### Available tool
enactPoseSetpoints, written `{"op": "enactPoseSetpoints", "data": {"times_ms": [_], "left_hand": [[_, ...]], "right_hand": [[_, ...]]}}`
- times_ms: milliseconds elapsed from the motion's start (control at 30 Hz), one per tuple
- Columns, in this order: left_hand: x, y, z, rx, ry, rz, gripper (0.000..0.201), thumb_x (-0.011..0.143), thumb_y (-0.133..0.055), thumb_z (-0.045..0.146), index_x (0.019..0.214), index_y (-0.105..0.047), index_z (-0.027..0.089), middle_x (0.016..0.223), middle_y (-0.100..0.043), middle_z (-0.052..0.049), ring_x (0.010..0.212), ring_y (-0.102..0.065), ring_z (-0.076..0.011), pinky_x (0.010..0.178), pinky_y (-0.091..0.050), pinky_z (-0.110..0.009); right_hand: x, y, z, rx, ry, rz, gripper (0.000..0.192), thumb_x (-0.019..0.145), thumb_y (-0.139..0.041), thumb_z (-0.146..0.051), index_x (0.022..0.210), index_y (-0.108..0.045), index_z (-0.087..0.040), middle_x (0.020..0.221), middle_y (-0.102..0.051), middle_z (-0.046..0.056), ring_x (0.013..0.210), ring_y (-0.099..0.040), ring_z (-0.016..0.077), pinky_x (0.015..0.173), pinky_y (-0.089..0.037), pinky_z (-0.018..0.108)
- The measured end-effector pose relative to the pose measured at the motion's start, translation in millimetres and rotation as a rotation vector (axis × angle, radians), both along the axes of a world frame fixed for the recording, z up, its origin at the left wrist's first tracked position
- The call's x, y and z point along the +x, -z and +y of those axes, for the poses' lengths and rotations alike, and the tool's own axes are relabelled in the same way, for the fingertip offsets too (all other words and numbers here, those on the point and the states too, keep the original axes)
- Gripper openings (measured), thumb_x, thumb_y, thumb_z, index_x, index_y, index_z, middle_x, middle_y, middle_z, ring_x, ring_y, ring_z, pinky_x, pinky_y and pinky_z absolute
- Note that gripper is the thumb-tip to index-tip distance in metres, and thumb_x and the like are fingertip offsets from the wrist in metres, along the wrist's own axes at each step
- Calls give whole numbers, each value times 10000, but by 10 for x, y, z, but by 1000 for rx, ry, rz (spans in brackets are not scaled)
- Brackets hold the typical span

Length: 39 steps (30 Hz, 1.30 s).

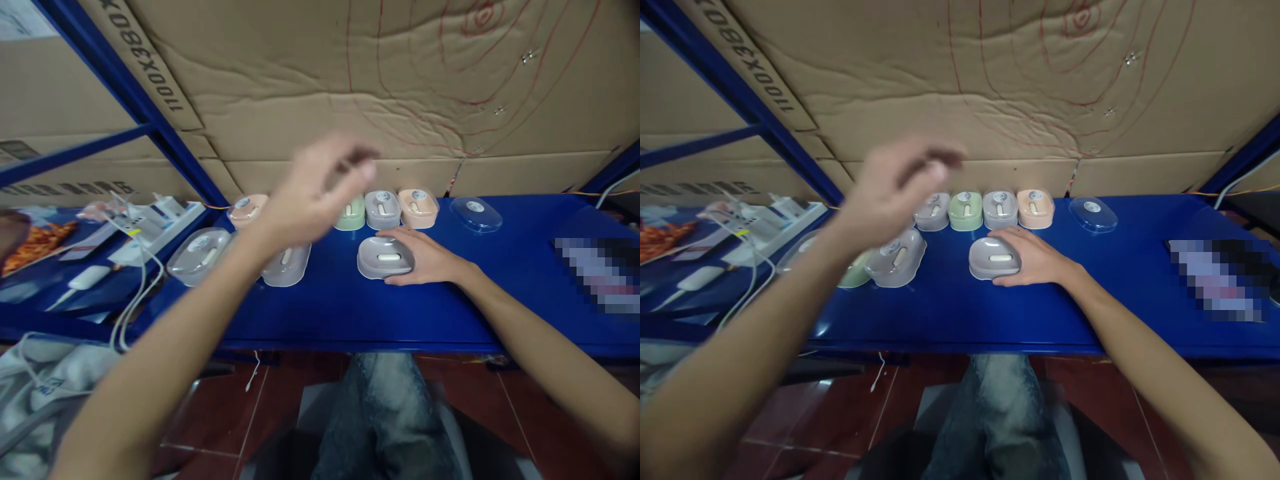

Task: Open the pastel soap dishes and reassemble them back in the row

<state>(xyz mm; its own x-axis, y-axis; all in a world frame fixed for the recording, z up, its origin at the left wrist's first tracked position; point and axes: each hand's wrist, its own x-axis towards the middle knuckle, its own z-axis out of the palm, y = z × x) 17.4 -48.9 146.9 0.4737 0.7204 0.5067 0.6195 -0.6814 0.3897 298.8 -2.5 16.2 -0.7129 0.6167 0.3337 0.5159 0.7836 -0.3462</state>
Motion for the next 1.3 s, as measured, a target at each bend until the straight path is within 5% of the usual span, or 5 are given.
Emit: {"op": "enactPoseSetpoints", "data": {"times_ms": [333,600,767,933,1300], "left_hand": [[281,1186,182,-244,193,144,874,883,-828,502,1612,-405,272,1541,-509,-152,1480,-486,-393,1253,-424,-598],[237,1298,200,-270,204,73,778,892,-826,481,1548,-475,257,1502,-524,-139,1431,-526,-368,1240,-443,-560],[226,1346,203,-262,170,91,928,858,-848,506,1631,-399,257,1542,-522,-145,1455,-478,-385,1260,-404,-590],[207,1353,218,-289,162,71,988,821,-870,490,1643,-392,220,1536,-536,-161,1456,-461,-382,1272,-383,-589],[160,1353,262,-339,186,-6,1075,781,-913,487,1667,-347,262,1654,-480,-157,1509,-432,-404,1277,-349,-630]], "right_hand": [[139,-31,53,-22,23,-8,1127,651,-963,-654,1615,-491,-307,1493,-654,138,1389,-611,464,1145,-523,658],[210,-153,101,13,102,212,629,916,-779,-601,1452,-641,-303,1358,-737,109,1213,-713,349,1052,-580,548],[580,-190,317,306,655,208,527,952,-669,-578,1345,-701,-229,1287,-709,176,1284,-622,411,1137,-466,621],[1125,-57,503,166,1156,68,801,903,-726,-602,1529,-578,-123,1513,-538,311,1425,-482,486,1160,-400,626],[1396,285,663,-8,1068,110,824,833,-778,-634,1473,-645,-132,1360,-640,311,1326,-561,494,1088,-455,645]]}}
